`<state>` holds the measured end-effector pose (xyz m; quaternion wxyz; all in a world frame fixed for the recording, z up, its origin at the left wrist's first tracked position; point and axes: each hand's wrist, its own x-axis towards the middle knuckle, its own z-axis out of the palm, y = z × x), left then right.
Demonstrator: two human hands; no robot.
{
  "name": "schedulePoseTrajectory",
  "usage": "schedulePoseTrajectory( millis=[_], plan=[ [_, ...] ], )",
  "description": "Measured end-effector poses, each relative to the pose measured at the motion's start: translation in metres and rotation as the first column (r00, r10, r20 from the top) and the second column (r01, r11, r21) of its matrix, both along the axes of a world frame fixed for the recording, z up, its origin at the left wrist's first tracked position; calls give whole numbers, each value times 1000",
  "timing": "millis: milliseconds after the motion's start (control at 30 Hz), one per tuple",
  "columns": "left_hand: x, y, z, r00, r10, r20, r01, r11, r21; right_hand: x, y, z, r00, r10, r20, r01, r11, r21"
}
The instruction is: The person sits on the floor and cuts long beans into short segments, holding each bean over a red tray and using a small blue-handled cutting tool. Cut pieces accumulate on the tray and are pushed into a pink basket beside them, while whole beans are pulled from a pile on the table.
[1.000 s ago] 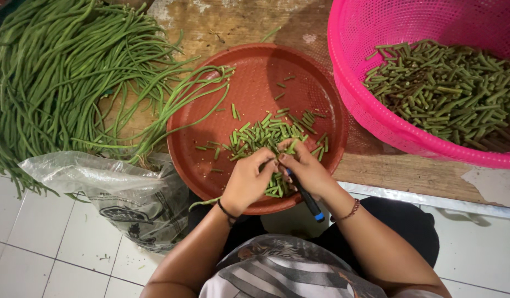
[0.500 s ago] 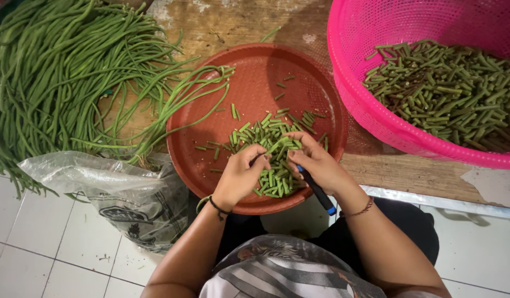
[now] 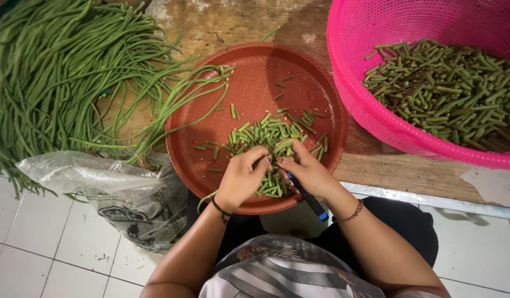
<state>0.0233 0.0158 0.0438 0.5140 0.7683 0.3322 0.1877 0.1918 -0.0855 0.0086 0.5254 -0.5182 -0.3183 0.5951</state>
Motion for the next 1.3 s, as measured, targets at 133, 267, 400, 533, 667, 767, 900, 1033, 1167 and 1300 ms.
schedulePoseTrajectory(
  millis=[133,267,400,533,667,767,900,1033,1167,1300],
  plan=[
    [0,-6,1,997,-48,66,39,989,141,-1,1,-5,998,-32,-57,31,1000,-2],
    [3,-5,4,999,-15,-40,16,1000,17,3,1,-6,997,-27,-73,25,999,-28],
    [2,-7,4,998,-50,27,47,996,80,6,3,1,995,-42,-92,38,998,-43],
    [0,0,-2,999,-7,33,9,999,-54,11,-1,14,994,16,-110,-20,999,-37],
    [2,6,-6,995,-21,96,37,986,-160,10,-3,19,991,130,-31,-130,991,5],
    [3,6,-1,997,-34,74,43,992,-117,10,0,18,996,85,-32,-85,996,4],
    [-2,7,14,995,-10,-102,-2,993,-120,19,-1,19,991,21,-131,-15,999,46],
    [0,5,19,996,-6,-93,-7,990,-139,14,-3,17,994,69,-86,-69,998,2],
    [2,4,16,1000,-29,0,29,999,-36,4,-2,7,999,46,-27,-45,999,9],
    [2,-2,12,994,-72,87,84,986,-142,-1,2,0,999,-30,-15,31,998,54]
  ],
)
